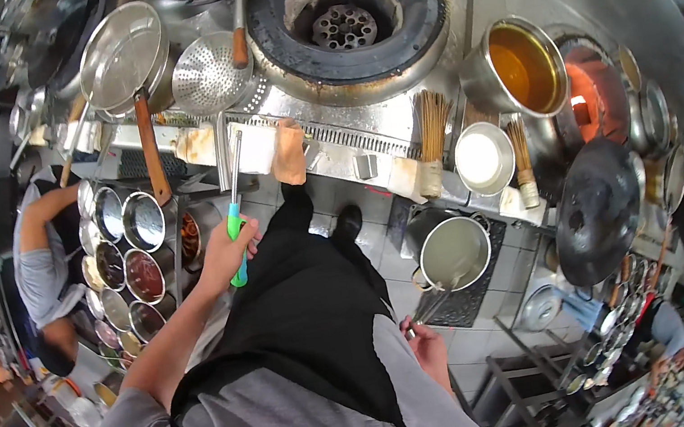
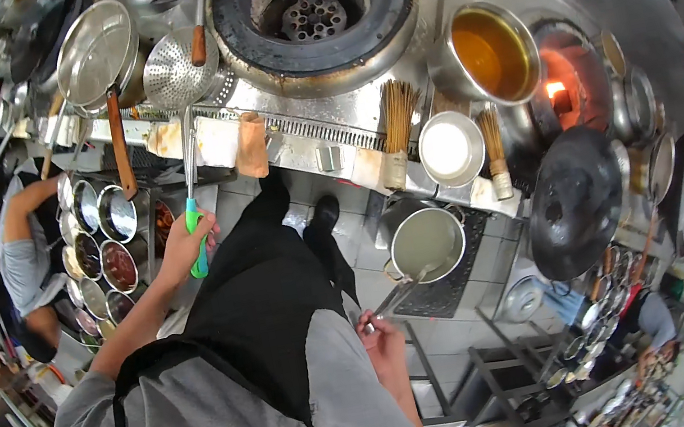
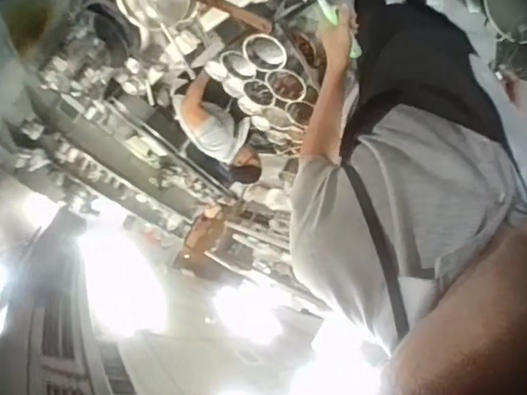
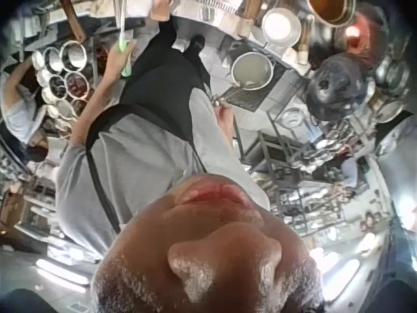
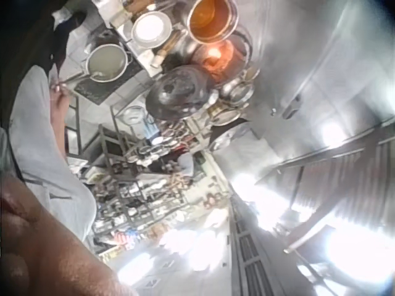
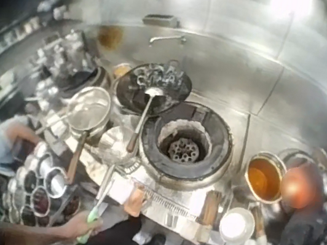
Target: The recorder prepares and cooks fried rice in a wok, adding ingredients like egg and rice and stir-frying.
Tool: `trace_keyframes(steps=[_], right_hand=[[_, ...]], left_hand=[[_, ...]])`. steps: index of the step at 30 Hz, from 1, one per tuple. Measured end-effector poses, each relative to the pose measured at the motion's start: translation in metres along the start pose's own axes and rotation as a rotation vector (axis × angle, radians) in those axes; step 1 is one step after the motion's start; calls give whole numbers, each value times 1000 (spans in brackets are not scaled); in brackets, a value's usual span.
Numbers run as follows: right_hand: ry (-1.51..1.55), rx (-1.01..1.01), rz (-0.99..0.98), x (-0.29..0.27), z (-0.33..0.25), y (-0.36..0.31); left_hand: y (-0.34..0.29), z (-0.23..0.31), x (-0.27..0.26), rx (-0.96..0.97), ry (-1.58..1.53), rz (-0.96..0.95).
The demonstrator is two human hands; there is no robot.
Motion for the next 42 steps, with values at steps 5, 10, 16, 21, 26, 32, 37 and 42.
trace_keyframes(steps=[5,10,16,21,26,32,37,42], right_hand=[[-938,-693,5,152,-61,-64],[-1871,-1646,-33,373,-106,-90],[-2516,-1889,173,582,-59,-48],[-2765,-1872,227,667,-40,38],[-2852,-1925,205,691,-26,105],[-2904,-1859,278,694,-24,146],[-2879,-1832,314,694,-26,137],[-2564,-1857,500,670,-29,39]], left_hand=[[10,-8,-10,16,-107,0],[19,9,-31,30,-124,17],[25,21,-71,82,15,67],[32,54,-94,115,125,91],[40,67,-111,185,150,133],[42,74,-123,172,132,139],[42,72,-126,177,139,143],[44,74,-122,170,99,112]])
Point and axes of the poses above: each hand's wrist, its own y-axis towards the middle knuckle, its own x-axis out of the palm, z = x × y, the point moved 4 cm from there along y, towards the middle knuckle, and after that the axes turned 11 degrees about z, right-handed, at the moved point
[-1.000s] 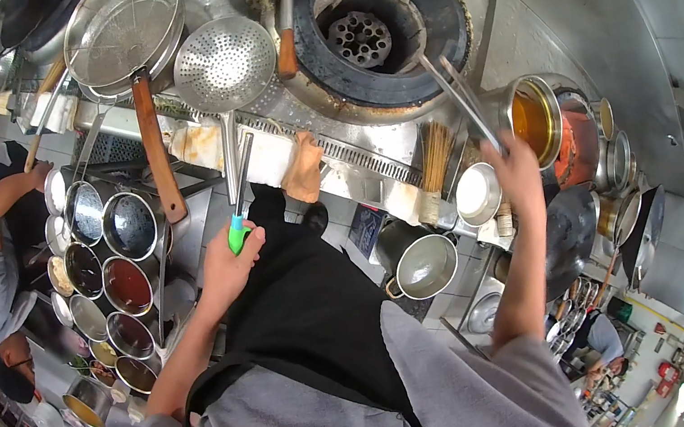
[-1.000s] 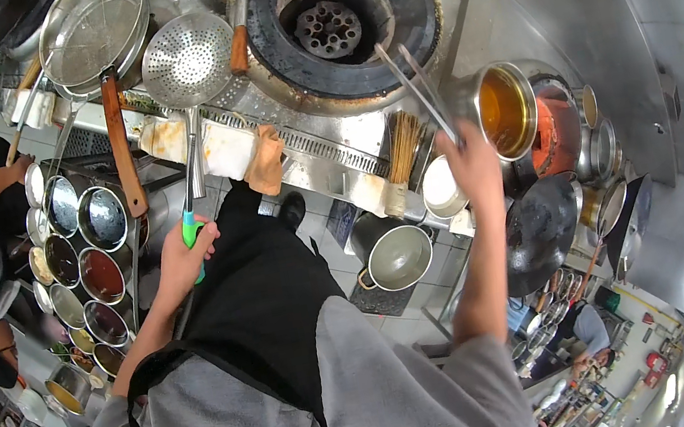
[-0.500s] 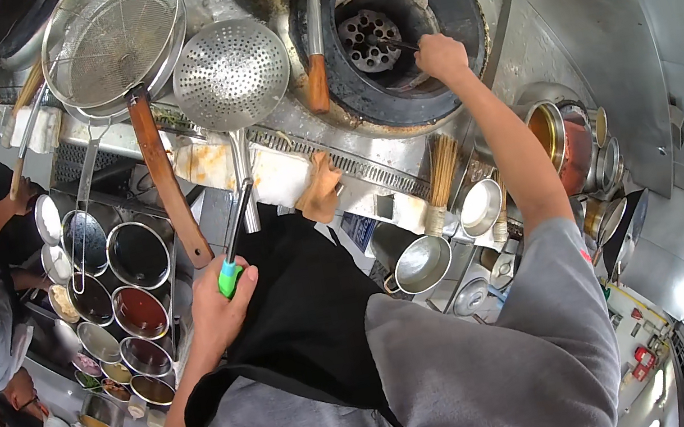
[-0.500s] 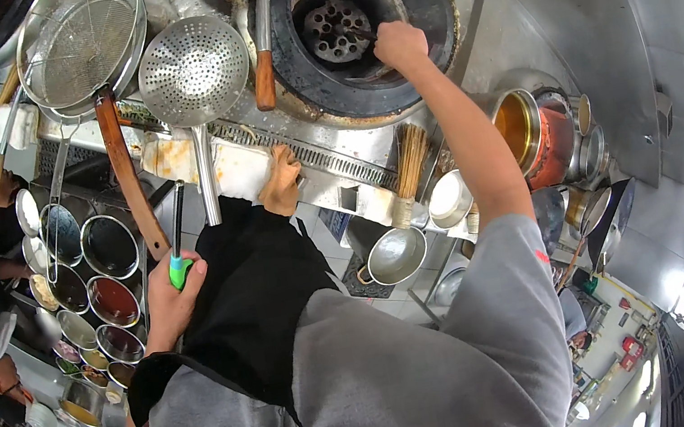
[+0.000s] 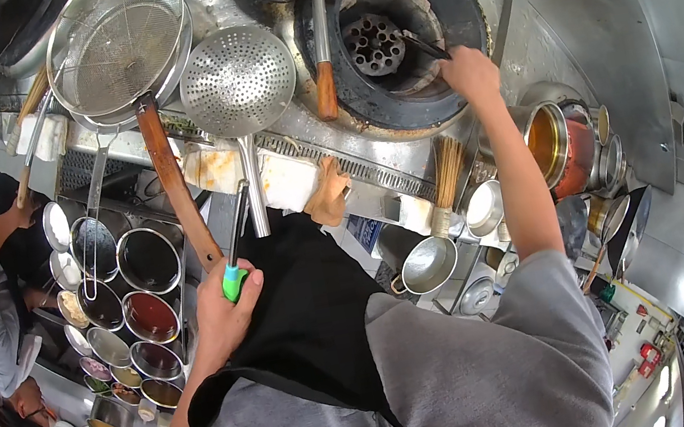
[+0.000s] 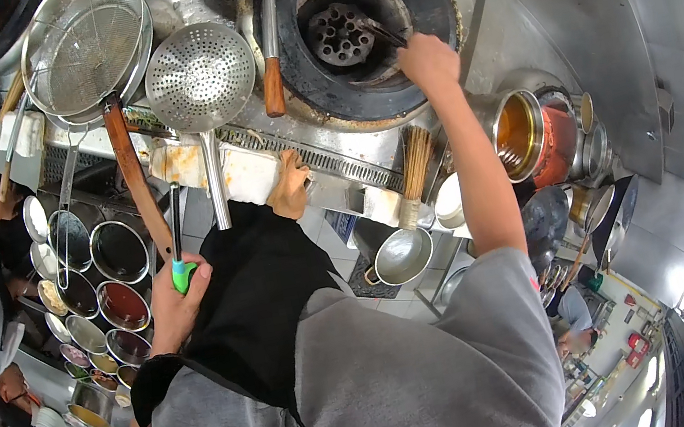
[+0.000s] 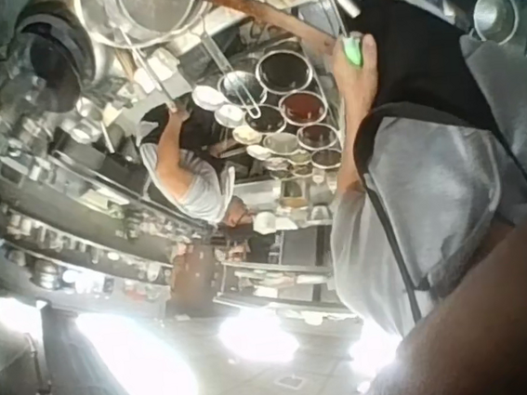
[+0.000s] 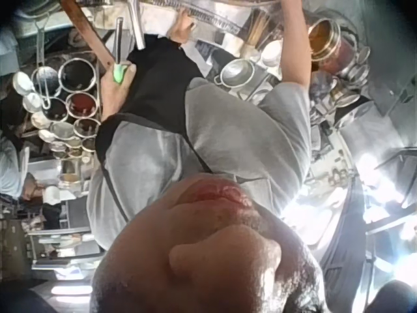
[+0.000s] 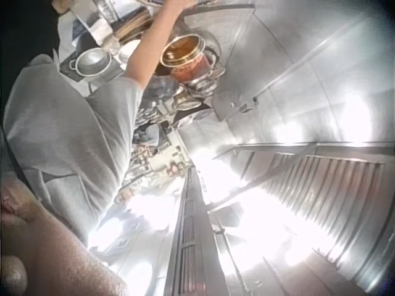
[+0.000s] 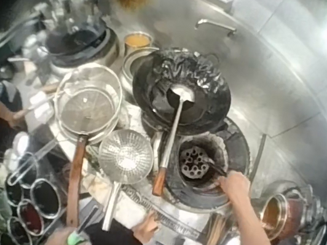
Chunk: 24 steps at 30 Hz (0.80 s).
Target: The recorder prepares and cooks fried rice in a wok, adding ingredients like egg and rice and stir-frying.
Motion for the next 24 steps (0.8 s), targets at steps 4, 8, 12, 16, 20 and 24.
trace_keyframes(steps=[4,8,12,16,20,24], right_hand=[[294,135,29,-29,51,-96],[702,245,40,-11,105,-249],[628,582,-341,7,144,-401],[407,608,-515,83,141,-512],[340,716,-641,175,120,-581],[313,771,-669,230,100,-608]], left_hand=[[7,15,7,66,-28,-76],[11,18,28,47,-64,-175],[16,24,53,-37,-125,-358],[15,43,80,-147,-164,-497],[-3,63,112,-189,-180,-571],[-30,69,122,-258,-156,-597]])
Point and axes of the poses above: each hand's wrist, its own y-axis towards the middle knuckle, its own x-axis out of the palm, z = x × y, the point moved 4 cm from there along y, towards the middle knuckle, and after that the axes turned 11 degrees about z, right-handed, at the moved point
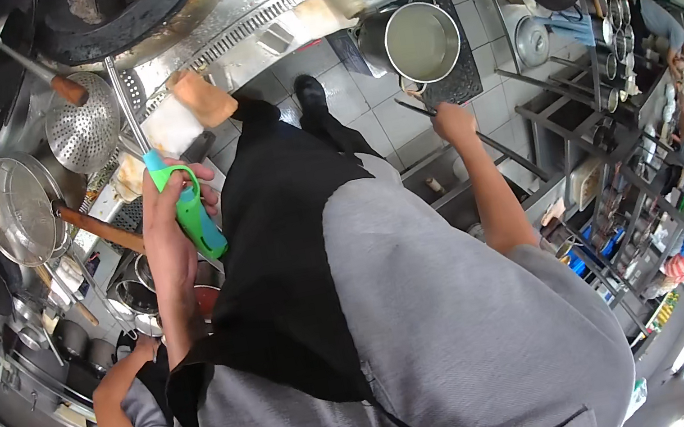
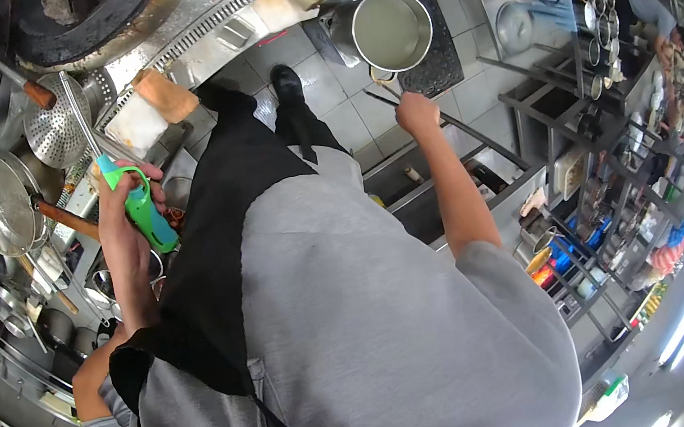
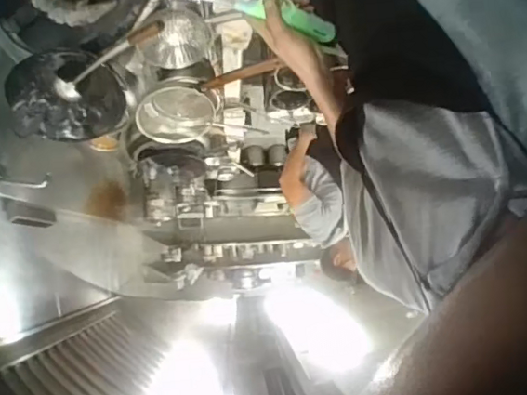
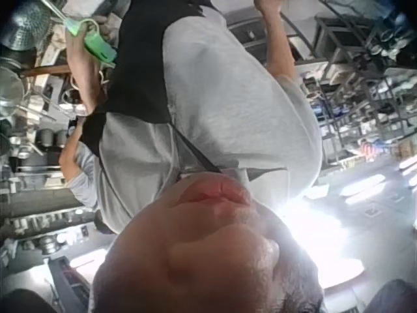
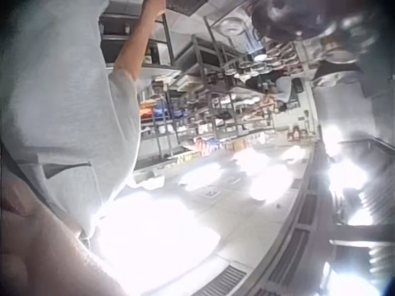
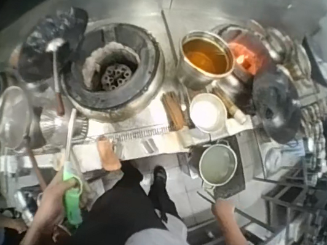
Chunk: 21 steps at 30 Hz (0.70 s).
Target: The recorder prepares and cooks fried rice in a wok, adding ingredients like egg and rice and stir-frying.
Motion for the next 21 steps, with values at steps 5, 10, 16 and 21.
trace_keyframes(steps=[5,10,16,21], right_hand=[[-6,-44,21,79,11,52],[-55,-91,238,92,12,80],[1278,-801,-148,-117,-167,-55],[1104,-1085,120,-170,-212,-113]], left_hand=[[-12,-32,16,-71,-142,-49],[-3,-49,53,-130,-469,-347],[16,-74,75,109,-691,-194],[13,-63,115,209,-723,-103]])
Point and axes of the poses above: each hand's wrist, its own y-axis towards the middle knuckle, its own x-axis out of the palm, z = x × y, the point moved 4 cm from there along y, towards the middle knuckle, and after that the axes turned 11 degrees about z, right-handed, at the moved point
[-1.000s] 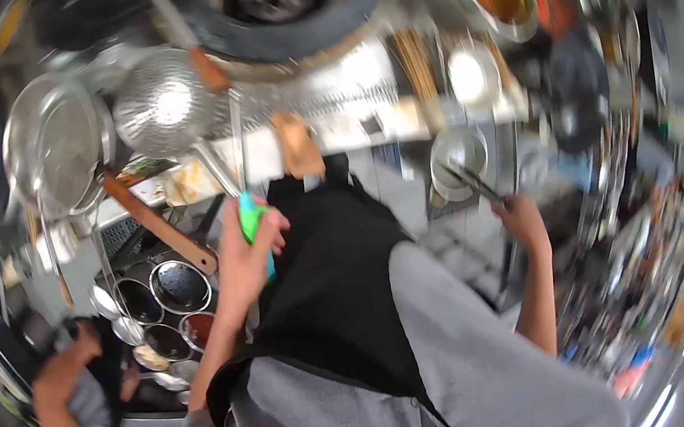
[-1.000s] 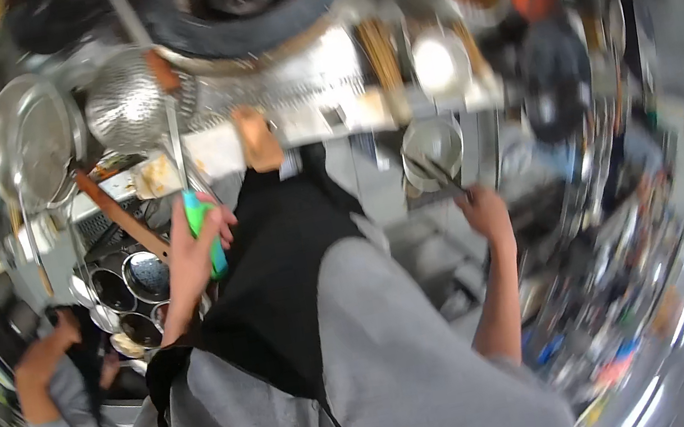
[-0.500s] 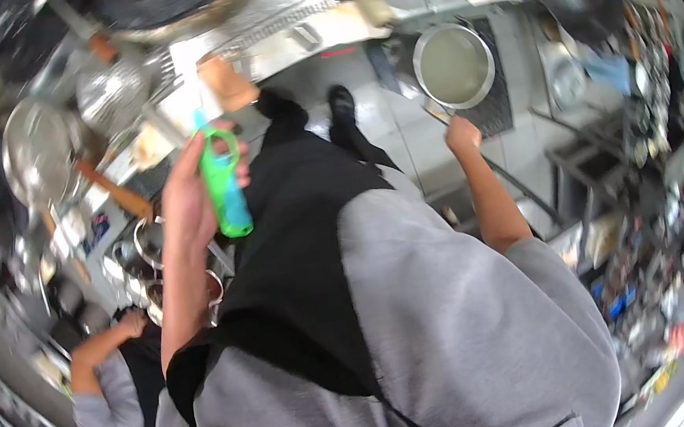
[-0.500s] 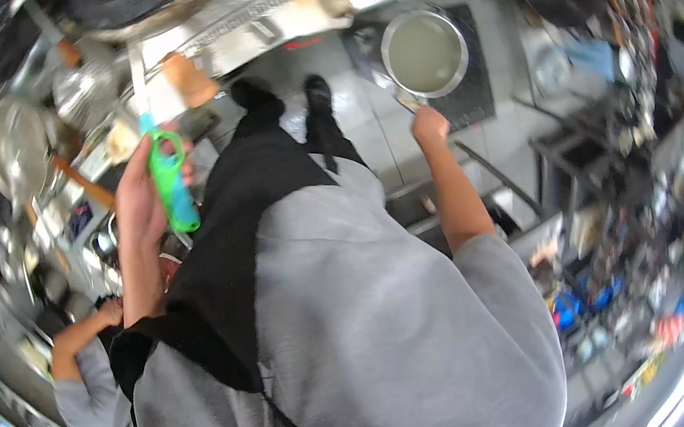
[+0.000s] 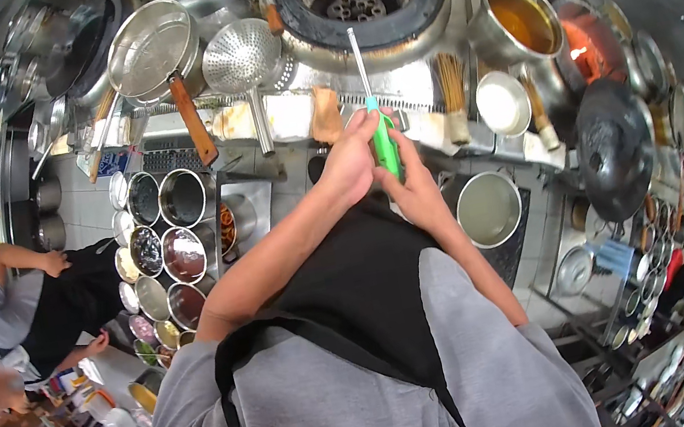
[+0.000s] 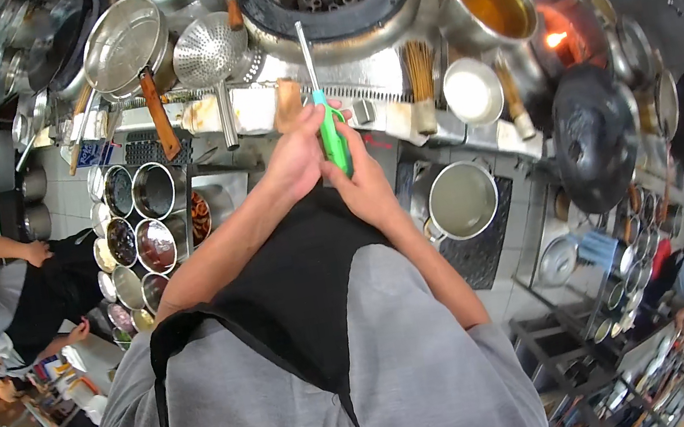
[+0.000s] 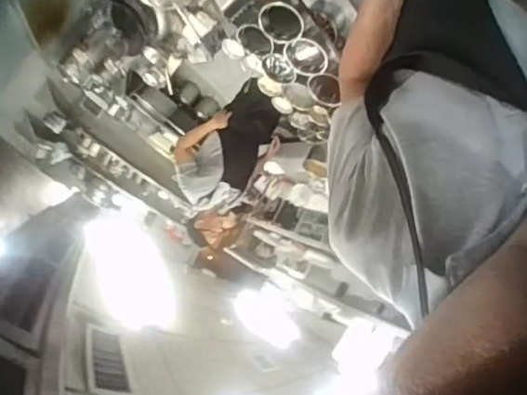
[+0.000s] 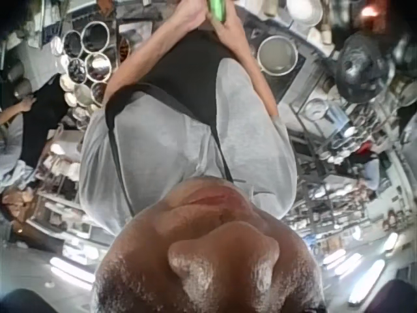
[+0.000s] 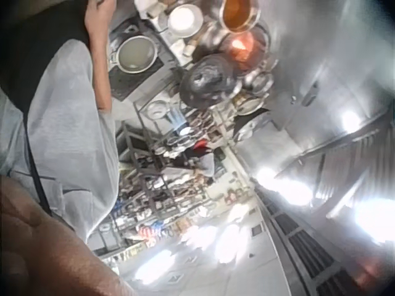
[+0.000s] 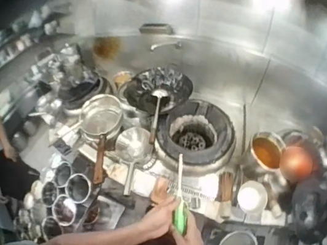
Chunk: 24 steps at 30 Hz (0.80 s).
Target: The recorder prepares and cooks fried rice in a wok, adding ingredients like egg and rice and stir-frying.
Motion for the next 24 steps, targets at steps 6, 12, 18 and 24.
trace_keyframes(steps=[6,12,18,24], right_hand=[[336,375,-54,-30,-8,-3],[845,613,-137,-27,-11,-10],[920,593,-114,-28,-7,-2],[906,650,-14,-40,-9,34]], left_hand=[[12,-10,-1,129,250,-119],[-3,0,17,16,261,-110],[1,-2,24,-13,387,-137],[18,-11,-2,63,308,56]])
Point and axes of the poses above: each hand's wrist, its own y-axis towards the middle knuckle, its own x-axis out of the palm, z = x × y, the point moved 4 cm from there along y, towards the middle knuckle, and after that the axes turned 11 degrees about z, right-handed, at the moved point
